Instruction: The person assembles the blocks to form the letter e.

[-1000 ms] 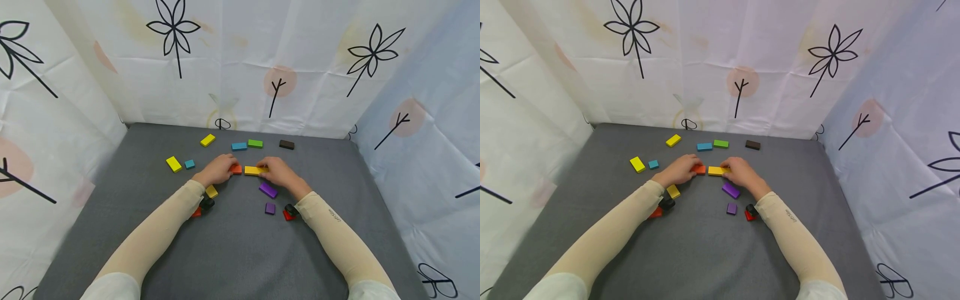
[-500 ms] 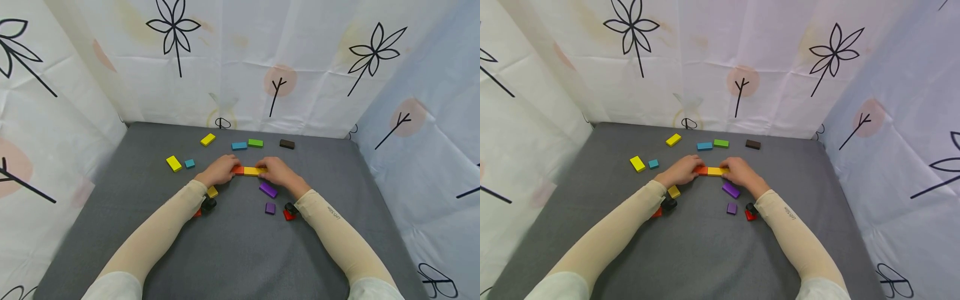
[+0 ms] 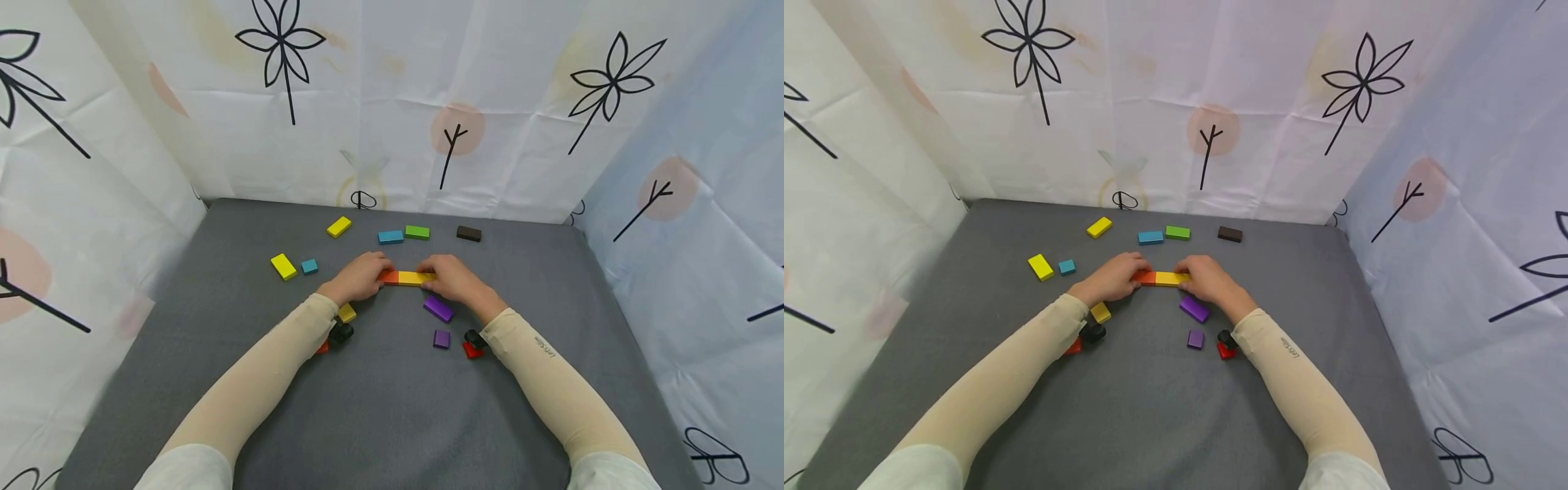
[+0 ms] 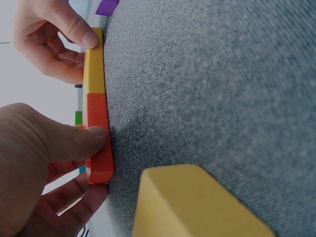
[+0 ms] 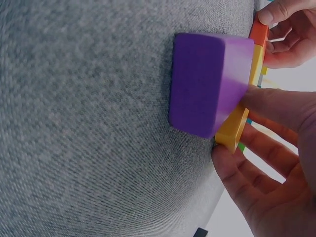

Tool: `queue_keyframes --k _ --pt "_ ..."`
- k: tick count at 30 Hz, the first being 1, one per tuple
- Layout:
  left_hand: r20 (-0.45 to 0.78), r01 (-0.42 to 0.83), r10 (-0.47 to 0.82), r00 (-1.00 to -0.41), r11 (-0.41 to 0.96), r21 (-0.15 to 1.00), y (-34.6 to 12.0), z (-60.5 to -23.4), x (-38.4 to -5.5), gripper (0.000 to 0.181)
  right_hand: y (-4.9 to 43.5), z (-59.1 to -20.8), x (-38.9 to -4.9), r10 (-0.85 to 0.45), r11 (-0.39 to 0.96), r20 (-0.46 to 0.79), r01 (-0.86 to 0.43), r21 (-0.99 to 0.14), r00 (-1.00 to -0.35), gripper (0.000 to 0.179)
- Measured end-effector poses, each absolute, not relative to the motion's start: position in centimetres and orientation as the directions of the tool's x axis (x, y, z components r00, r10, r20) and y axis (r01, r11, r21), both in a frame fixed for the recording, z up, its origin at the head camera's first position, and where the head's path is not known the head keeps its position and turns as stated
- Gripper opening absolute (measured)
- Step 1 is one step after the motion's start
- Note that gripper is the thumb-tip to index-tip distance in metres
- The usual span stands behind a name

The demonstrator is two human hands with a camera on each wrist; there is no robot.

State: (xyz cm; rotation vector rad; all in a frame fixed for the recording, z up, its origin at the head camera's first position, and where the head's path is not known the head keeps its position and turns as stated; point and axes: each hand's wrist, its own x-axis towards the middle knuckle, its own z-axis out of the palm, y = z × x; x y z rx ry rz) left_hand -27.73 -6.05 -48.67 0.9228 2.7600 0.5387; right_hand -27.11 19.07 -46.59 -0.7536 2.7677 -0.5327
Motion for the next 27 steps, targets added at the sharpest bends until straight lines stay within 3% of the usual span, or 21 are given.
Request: queue_keyframes --k 27 --pt "-0.083 0.534 0.602 -0.794 0.756 0.378 -5.83 -48.66 -27.77 0.035 19.30 -46.87 -27.02 -0.523 0.799 -0.109 -0.441 -0.409 -0.846 0.035"
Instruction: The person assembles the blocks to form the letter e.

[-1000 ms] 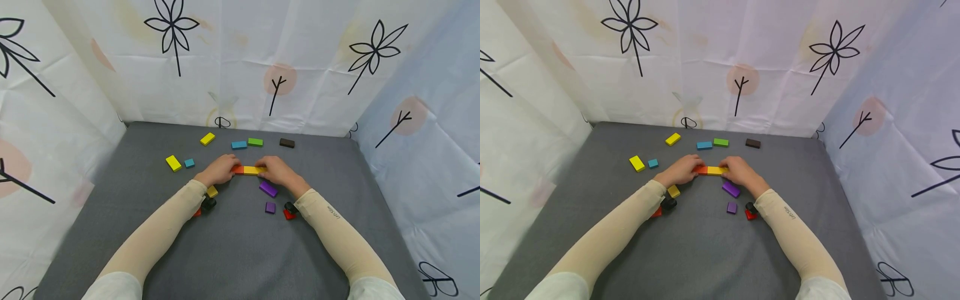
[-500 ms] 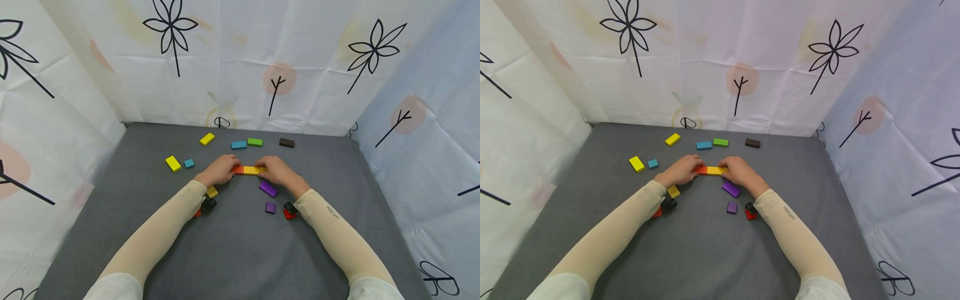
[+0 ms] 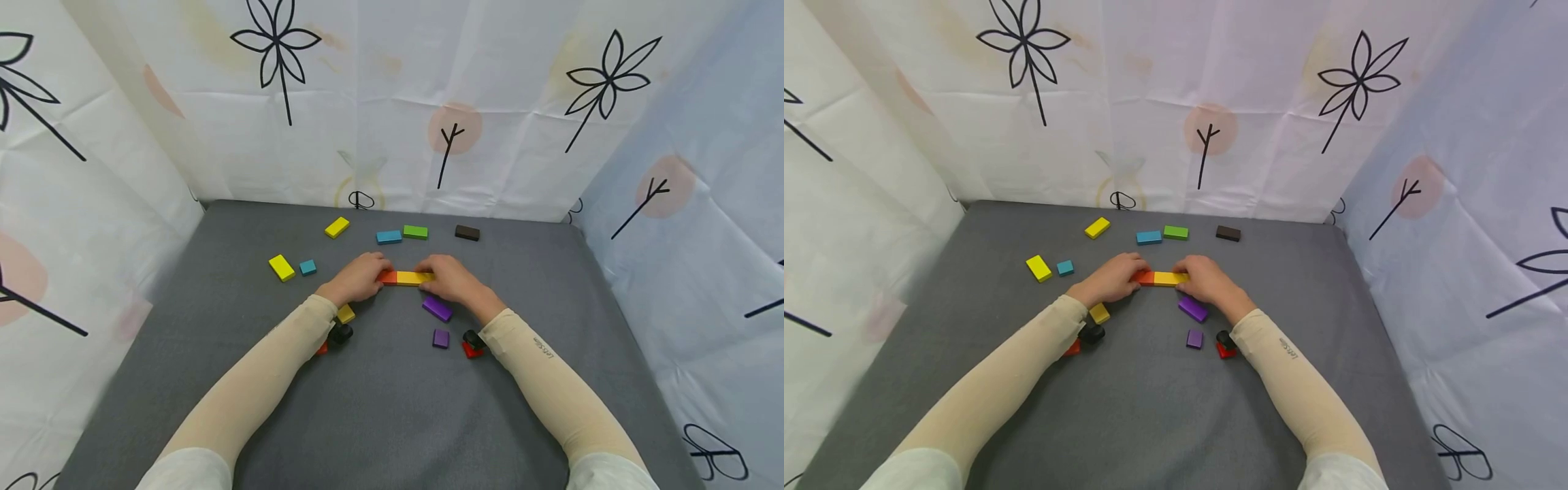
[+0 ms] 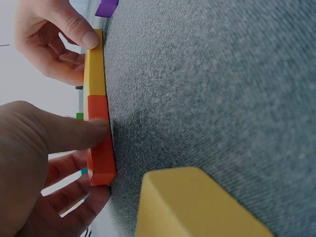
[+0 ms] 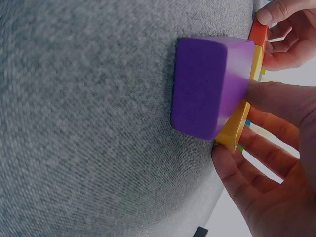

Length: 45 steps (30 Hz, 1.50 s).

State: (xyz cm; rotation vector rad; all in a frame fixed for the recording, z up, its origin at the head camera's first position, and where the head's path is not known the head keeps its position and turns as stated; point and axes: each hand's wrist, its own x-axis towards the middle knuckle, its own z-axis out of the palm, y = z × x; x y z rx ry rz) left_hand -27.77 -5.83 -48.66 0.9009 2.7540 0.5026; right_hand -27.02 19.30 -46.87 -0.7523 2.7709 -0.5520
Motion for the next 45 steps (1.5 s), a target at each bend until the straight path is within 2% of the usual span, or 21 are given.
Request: queue_keyframes --k 8,15,20,26,33,45 --pt "-0.021 0.535 0.578 -0.816 0.767 0.354 -5.7 -48.0 -26.8 0.049 20.4 -46.6 -27.3 -0.504 0.788 -0.110 -0.404 -0.465 -0.857 0.038" --pt "0.067 0.622 0.632 -0.772 0.731 0.282 -4.3 -47.0 -24.7 0.047 21.6 -46.1 -27.6 -0.467 0.798 -0.080 -0.380 -0.468 -0.881 0.041" --pt "0.028 0.642 0.652 -0.758 0.738 0.207 -3.1 -47.0 -23.6 0.049 22.0 -45.6 -27.7 -0.437 0.804 -0.071 -0.354 -0.478 -0.896 0.041" --pt "-0.040 0.633 0.647 -0.761 0.755 0.169 -2.3 -47.5 -23.0 0.055 22.3 -45.3 -27.7 -0.409 0.808 -0.072 -0.324 -0.493 -0.910 0.043" --pt "-0.058 0.636 0.644 -0.763 0.764 0.110 -2.0 -48.2 -22.4 0.066 22.8 -45.2 -27.8 -0.384 0.806 -0.069 -0.298 -0.511 -0.921 0.043" --pt "-0.085 0.614 0.621 -0.779 0.783 0.099 -2.0 -48.7 -22.0 0.072 23.6 -43.5 -29.8 -0.380 0.821 -0.039 -0.317 -0.475 -0.924 0.041"
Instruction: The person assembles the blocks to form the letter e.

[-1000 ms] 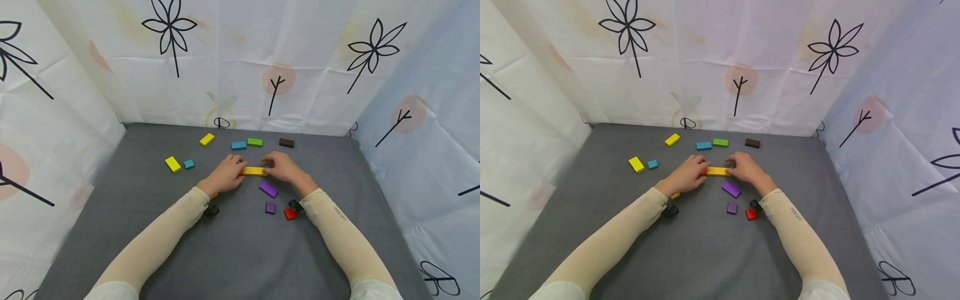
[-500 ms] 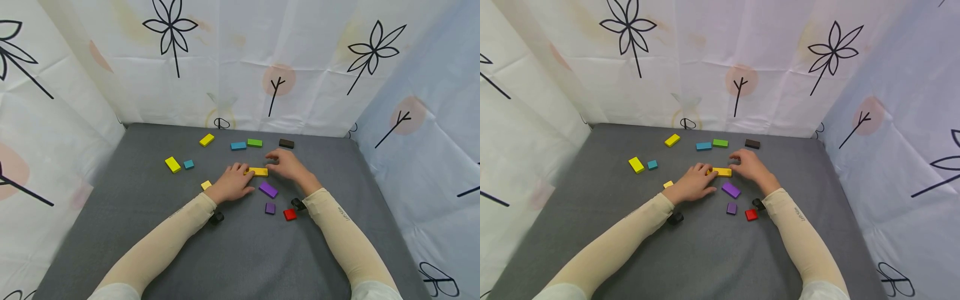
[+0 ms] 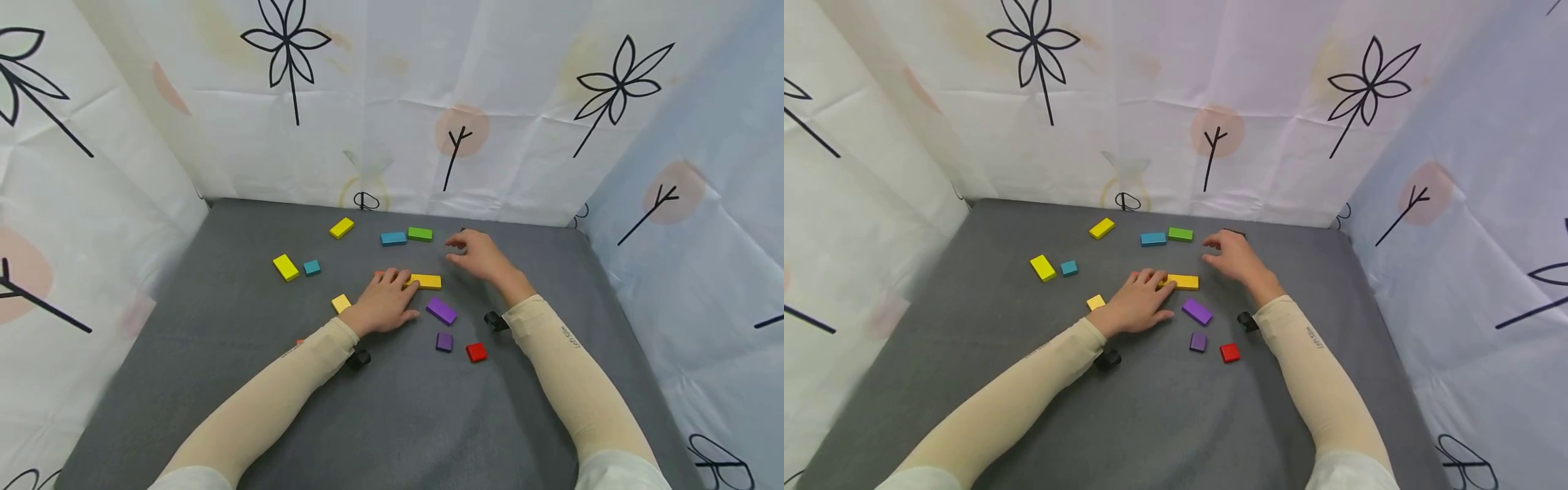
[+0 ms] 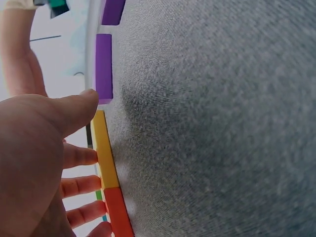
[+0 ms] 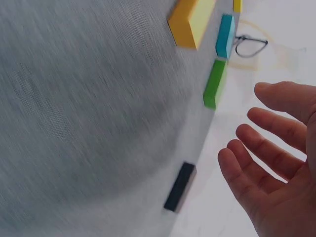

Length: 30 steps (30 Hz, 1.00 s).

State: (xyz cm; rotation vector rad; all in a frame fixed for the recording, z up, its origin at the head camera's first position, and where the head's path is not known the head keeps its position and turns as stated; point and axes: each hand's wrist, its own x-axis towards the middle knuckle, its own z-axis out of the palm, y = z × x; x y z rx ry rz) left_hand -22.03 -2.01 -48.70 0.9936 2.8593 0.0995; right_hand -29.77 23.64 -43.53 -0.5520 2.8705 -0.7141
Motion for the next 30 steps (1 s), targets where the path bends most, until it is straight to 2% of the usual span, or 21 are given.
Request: queue_keyframes --k 13,30 --pt "-0.097 0.606 0.609 -0.787 0.793 0.061 -1.6 -48.6 -21.4 0.076 27.3 -41.2 -33.8 -0.302 0.853 -0.077 -0.233 -0.466 -0.950 0.040" --pt "-0.114 0.587 0.592 -0.798 0.806 0.074 -1.5 -48.6 -21.3 0.077 28.1 -42.9 -36.7 -0.285 0.886 -0.133 -0.208 -0.415 -0.949 0.040"
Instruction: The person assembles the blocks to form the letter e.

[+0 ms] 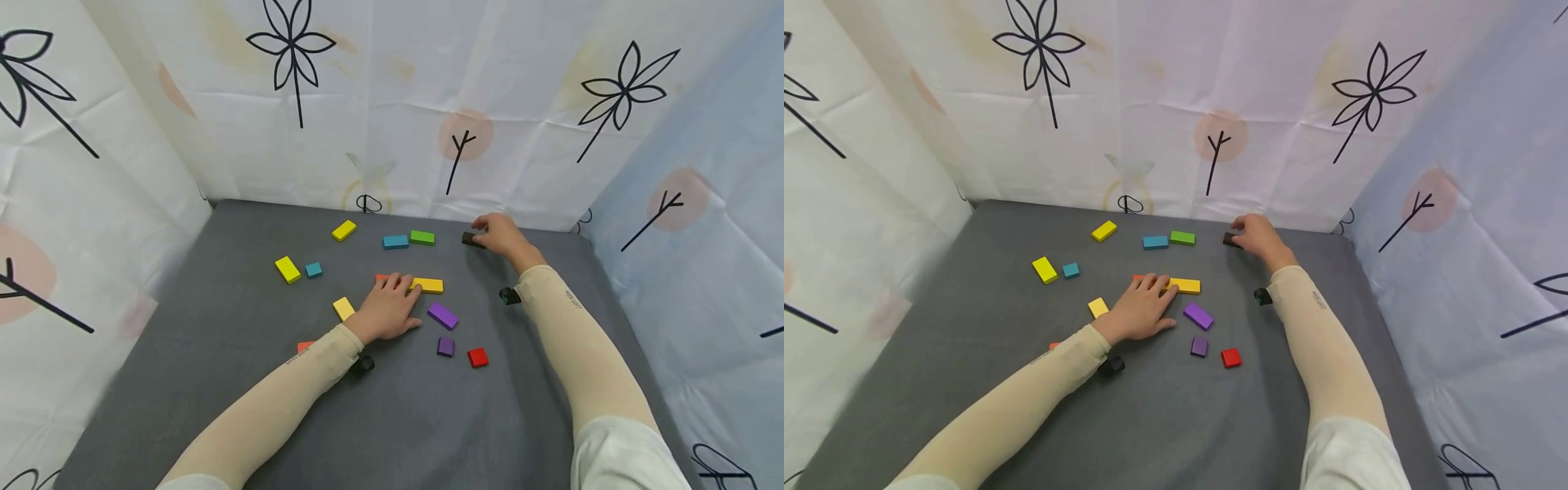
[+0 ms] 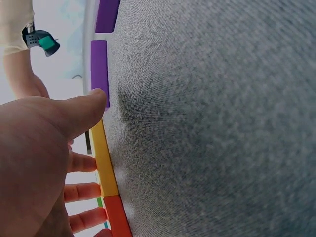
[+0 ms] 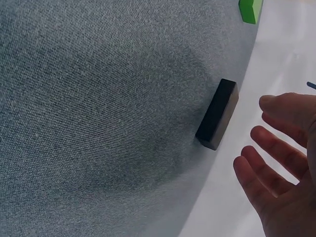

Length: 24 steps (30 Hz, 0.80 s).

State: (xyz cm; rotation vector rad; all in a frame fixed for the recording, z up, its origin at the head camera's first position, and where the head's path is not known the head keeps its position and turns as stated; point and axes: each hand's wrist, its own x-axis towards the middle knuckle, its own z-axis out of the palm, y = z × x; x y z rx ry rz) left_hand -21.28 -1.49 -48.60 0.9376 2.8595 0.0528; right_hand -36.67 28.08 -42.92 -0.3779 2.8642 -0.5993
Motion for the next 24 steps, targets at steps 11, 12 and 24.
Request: queue_keyframes --k 11,12,24 --pt "-0.113 0.587 0.588 -0.801 0.808 0.050 -1.5 -48.5 -21.2 0.078 27.8 -43.8 -37.0 -0.266 0.896 -0.159 -0.184 -0.403 -0.951 0.038" --pt "-0.115 0.588 0.589 -0.800 0.808 0.044 -1.5 -48.5 -21.2 0.078 27.8 -43.9 -37.0 -0.266 0.896 -0.164 -0.181 -0.405 -0.950 0.038" --pt "-0.105 0.586 0.588 -0.802 0.809 0.053 -1.6 -48.7 -21.2 0.079 28.1 -45.1 -37.6 -0.255 0.895 -0.160 -0.170 -0.412 -0.953 0.037"
